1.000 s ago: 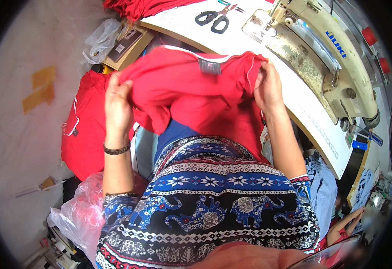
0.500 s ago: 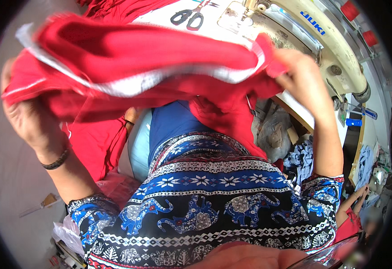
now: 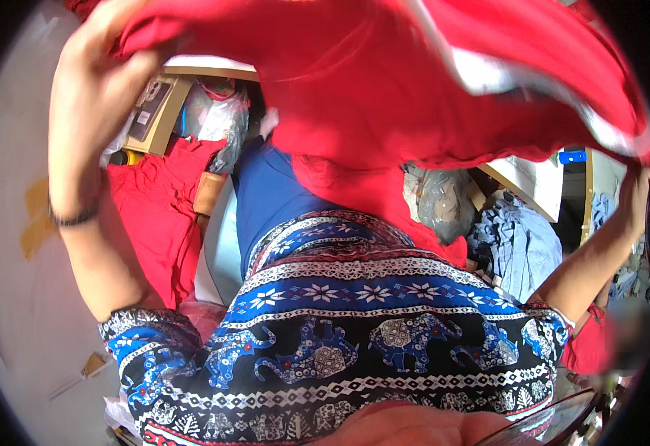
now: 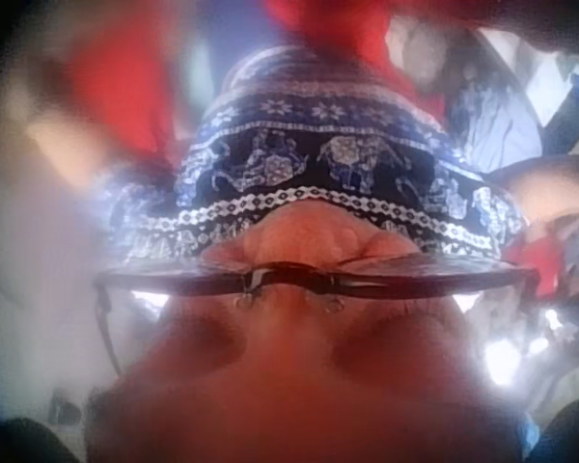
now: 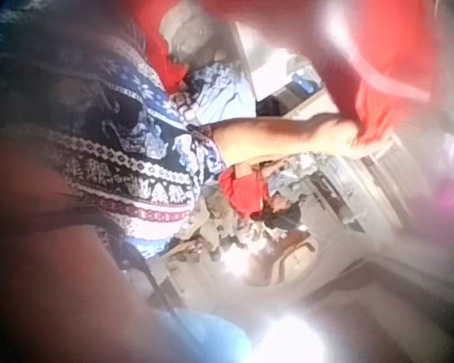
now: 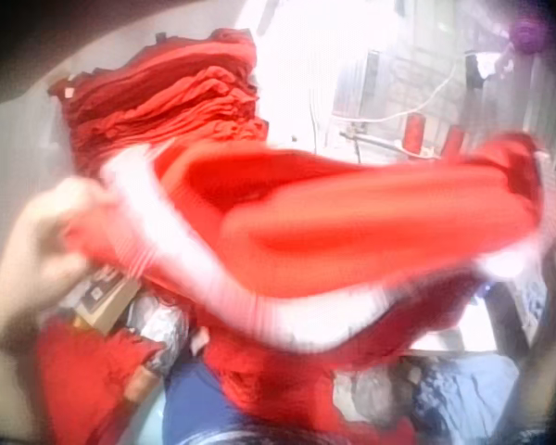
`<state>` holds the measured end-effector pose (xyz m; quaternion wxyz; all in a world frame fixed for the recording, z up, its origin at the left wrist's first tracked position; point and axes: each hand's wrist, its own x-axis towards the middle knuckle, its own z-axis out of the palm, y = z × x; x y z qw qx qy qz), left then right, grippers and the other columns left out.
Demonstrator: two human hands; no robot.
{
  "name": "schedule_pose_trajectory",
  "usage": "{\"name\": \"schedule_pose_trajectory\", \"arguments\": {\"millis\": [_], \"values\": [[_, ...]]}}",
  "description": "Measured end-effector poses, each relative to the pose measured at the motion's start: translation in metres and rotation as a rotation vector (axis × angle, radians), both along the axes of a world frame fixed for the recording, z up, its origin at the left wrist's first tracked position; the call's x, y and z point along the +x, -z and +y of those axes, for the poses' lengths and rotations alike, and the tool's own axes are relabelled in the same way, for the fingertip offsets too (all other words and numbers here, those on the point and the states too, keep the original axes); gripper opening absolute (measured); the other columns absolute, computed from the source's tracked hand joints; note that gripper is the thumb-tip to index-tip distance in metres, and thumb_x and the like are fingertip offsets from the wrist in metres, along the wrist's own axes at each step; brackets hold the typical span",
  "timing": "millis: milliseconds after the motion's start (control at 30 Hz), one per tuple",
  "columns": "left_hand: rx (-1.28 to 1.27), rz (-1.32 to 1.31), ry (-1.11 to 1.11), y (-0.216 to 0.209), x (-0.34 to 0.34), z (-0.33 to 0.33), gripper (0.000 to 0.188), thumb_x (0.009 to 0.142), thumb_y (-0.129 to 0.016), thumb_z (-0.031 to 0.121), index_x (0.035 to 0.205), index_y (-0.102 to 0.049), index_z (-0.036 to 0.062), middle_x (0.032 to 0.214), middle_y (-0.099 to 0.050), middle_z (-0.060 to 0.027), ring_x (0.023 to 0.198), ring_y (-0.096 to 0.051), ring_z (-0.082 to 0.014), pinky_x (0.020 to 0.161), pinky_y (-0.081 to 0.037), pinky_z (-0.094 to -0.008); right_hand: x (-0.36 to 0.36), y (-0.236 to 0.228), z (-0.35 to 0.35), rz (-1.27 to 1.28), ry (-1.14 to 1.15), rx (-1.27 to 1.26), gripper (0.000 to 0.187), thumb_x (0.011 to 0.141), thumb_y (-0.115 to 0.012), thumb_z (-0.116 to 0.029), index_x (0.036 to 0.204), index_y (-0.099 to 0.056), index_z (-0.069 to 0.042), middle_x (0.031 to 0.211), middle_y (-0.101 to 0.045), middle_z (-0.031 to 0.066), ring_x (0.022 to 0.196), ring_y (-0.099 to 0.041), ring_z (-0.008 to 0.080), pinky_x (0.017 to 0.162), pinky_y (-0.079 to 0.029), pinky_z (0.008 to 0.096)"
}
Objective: The person inspects red shirts, using shears to trim excess thread from the neck labels and collar seams before stacking the finished garments.
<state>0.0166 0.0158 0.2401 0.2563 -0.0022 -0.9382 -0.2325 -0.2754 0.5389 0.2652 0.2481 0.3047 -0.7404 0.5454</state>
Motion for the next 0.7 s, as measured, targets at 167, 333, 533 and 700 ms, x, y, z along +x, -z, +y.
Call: {"name": "schedule_pose_trajectory", "arguments": {"millis": [167,333,533,700], "values": [[0.091,-0.469,0.389,0.028,0.052,0.051,0.02,0.064,-0.065,-0.002,0.083,-0.064,0.0025,0.086,-0.065,-0.0085,0.091,-0.064,-0.0265,0.102,-0.037,-0.0483,0.096,0.029,0.057,-0.233,-0.266,0.287,0.023,0.078,-0.067,-0.012,0.098,-0.069,-0.001,0.087,-0.067,0.0078,0.079,-0.06,0.0186,0.072,-0.047,0.0315],[0.321,-0.793,0.492,0.092,0.074,0.063,0.019,0.067,-0.068,0.001,0.086,-0.064,0.0022,0.082,-0.063,-0.0107,0.086,-0.063,-0.0303,0.09,-0.045,-0.0399,0.133,0.117,0.06,-0.817,-0.412,0.66,0.015,0.074,-0.07,-0.006,0.088,-0.068,0.0,0.075,-0.063,0.0024,0.071,-0.056,0.0106,0.065,-0.044,0.0248],[-0.036,-0.456,0.123,0.157,-0.002,0.063,0.048,0.077,-0.069,0.012,0.123,-0.054,0.0074,0.12,-0.059,-0.0133,0.113,-0.056,-0.0312,0.094,-0.043,-0.0454,0.131,0.232,0.051,-0.928,0.102,0.712,0.024,0.091,-0.062,-0.015,0.109,-0.064,0.0,0.098,-0.067,0.0083,0.089,-0.061,0.0162,0.08,-0.047,0.0279],[-0.155,-1.079,0.385,0.227,0.003,0.138,0.054,0.092,-0.054,0.042,0.139,-0.045,0.0155,0.144,-0.043,-0.0118,0.132,-0.041,-0.0308,0.101,-0.027,-0.0673,0.191,0.281,-0.012,-0.793,-0.207,0.836,0.043,0.095,-0.055,-0.031,0.129,-0.056,-0.004,0.127,-0.059,0.019,0.116,-0.058,0.0309,0.099,-0.043,0.0372]]}}
